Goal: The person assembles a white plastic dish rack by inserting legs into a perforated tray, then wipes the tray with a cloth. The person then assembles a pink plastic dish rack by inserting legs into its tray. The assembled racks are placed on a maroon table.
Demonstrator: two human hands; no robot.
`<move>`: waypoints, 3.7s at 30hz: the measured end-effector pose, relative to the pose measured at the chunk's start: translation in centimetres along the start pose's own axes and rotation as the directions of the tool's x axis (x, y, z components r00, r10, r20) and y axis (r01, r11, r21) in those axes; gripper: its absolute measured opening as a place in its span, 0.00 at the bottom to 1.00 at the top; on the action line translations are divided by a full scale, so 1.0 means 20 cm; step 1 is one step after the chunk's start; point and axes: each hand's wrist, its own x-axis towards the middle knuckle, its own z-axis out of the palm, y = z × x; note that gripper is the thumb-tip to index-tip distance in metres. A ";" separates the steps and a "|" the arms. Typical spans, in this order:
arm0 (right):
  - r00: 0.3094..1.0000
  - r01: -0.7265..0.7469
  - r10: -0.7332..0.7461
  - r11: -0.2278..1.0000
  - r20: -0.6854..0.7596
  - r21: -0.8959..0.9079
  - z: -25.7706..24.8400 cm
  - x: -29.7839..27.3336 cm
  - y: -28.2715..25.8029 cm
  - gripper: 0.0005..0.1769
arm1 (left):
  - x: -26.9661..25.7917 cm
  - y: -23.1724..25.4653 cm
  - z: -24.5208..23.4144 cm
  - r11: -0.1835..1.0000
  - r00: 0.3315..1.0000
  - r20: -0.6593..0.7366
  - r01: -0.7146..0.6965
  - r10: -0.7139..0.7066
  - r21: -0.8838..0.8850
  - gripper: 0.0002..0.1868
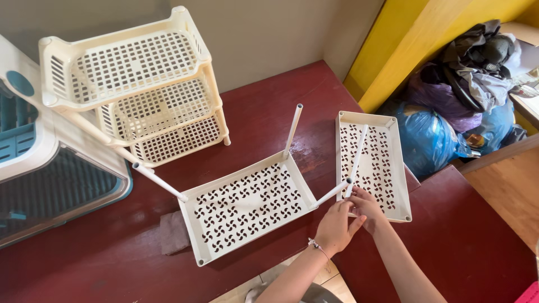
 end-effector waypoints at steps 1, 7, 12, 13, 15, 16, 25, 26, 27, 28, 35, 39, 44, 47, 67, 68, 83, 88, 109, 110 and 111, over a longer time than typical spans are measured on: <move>1.000 0.025 -0.025 1.000 -0.009 -0.004 0.03 -0.04 -0.02 0.27 | -0.01 0.02 -0.03 0.999 0.999 -0.013 -0.036 0.036 -0.007 0.28; 0.982 0.168 -0.157 0.981 -0.105 0.101 0.18 -0.28 -0.11 0.24 | -0.13 0.16 -0.23 0.979 0.980 -0.097 -0.180 0.171 -0.099 0.23; 0.918 0.395 -0.393 0.888 -0.060 0.234 0.31 -0.50 -0.15 0.24 | -0.28 0.31 -0.43 0.946 0.944 -0.179 -0.300 0.276 -0.124 0.15; 0.907 0.418 -0.419 0.878 -0.048 0.232 0.34 -0.55 -0.17 0.24 | -0.32 0.33 -0.47 0.939 0.942 -0.181 -0.311 0.284 -0.147 0.14; 0.881 0.463 -0.472 0.856 -0.019 0.231 0.38 -0.65 -0.21 0.25 | -0.40 0.37 -0.55 0.924 0.936 -0.187 -0.332 0.298 -0.191 0.14; 0.871 0.480 -0.491 0.844 -0.014 0.239 0.41 -0.70 -0.22 0.25 | -0.44 0.39 -0.59 0.931 0.944 -0.174 -0.311 0.279 -0.191 0.14; 0.810 0.531 -0.576 0.799 0.107 0.283 0.75 -1.04 -0.22 0.27 | -0.69 0.36 -0.83 0.944 0.972 -0.169 -0.204 0.164 -0.260 0.13; 0.805 0.543 -0.580 0.804 0.122 0.241 0.79 -1.06 -0.21 0.28 | -0.70 0.35 -0.86 0.936 0.968 -0.192 -0.215 0.164 -0.280 0.13; 0.801 0.555 -0.584 0.808 0.136 0.198 0.83 -1.08 -0.20 0.29 | -0.72 0.34 -0.88 0.927 0.963 -0.215 -0.225 0.164 -0.300 0.13; 0.810 0.540 -0.564 0.825 0.162 0.168 0.86 -1.08 -0.18 0.28 | -0.73 0.32 -0.90 0.930 0.951 -0.248 -0.251 0.185 -0.269 0.13; 0.867 0.376 -0.318 0.923 0.384 -0.084 1.15 -1.02 -0.05 0.27 | -0.76 0.14 -1.07 0.937 0.934 -0.356 -0.155 0.035 -0.314 0.23; 0.885 0.286 -0.115 0.898 0.451 -0.334 1.29 -0.94 0.07 0.31 | -0.78 0.01 -1.12 0.934 0.937 -0.336 -0.035 -0.093 -0.356 0.30; 0.860 0.219 0.054 0.860 0.508 -0.461 1.44 -0.81 0.27 0.30 | -0.80 -0.16 -1.18 0.934 0.841 -0.467 0.116 -0.274 -0.339 0.25; 0.809 0.259 0.080 0.841 0.582 -0.476 1.49 -0.73 0.35 0.27 | -0.82 -0.22 -1.18 0.912 0.788 -0.519 0.126 -0.331 -0.390 0.18; 0.800 0.576 -0.059 0.355 0.597 -0.736 1.65 -0.38 0.74 0.11 | -0.92 -0.18 -1.31 0.942 0.751 -0.610 0.049 -0.253 -0.331 0.13; 0.807 0.563 -0.048 0.360 0.588 -0.744 1.64 -0.37 0.75 0.11 | -0.92 -0.19 -1.31 0.938 0.758 -0.600 0.043 -0.255 -0.344 0.14; 0.655 0.755 -0.088 0.078 0.750 -0.651 1.69 -0.33 0.82 0.17 | -1.00 -0.13 -1.44 0.967 0.800 -0.555 0.119 -0.227 -0.225 0.17; 0.637 0.769 -0.011 -0.071 0.771 -0.636 1.74 -0.42 0.77 0.11 | -1.04 -0.19 -1.43 0.985 0.823 -0.547 0.087 -0.155 -0.147 0.21; 0.665 0.745 -0.153 0.203 0.731 -0.636 1.64 -0.45 0.87 0.11 | -1.07 -0.36 -1.33 0.971 0.800 -0.560 -0.113 0.216 0.212 0.15; 0.622 0.782 -0.192 0.179 0.759 -0.596 1.63 -0.43 0.89 0.11 | -1.07 -0.36 -1.32 0.967 0.802 -0.554 -0.111 0.223 0.228 0.14; 0.577 0.817 -0.227 0.154 0.785 -0.556 1.61 -0.41 0.91 0.12 | -1.06 -0.36 -1.32 0.964 0.804 -0.549 -0.108 0.228 0.243 0.14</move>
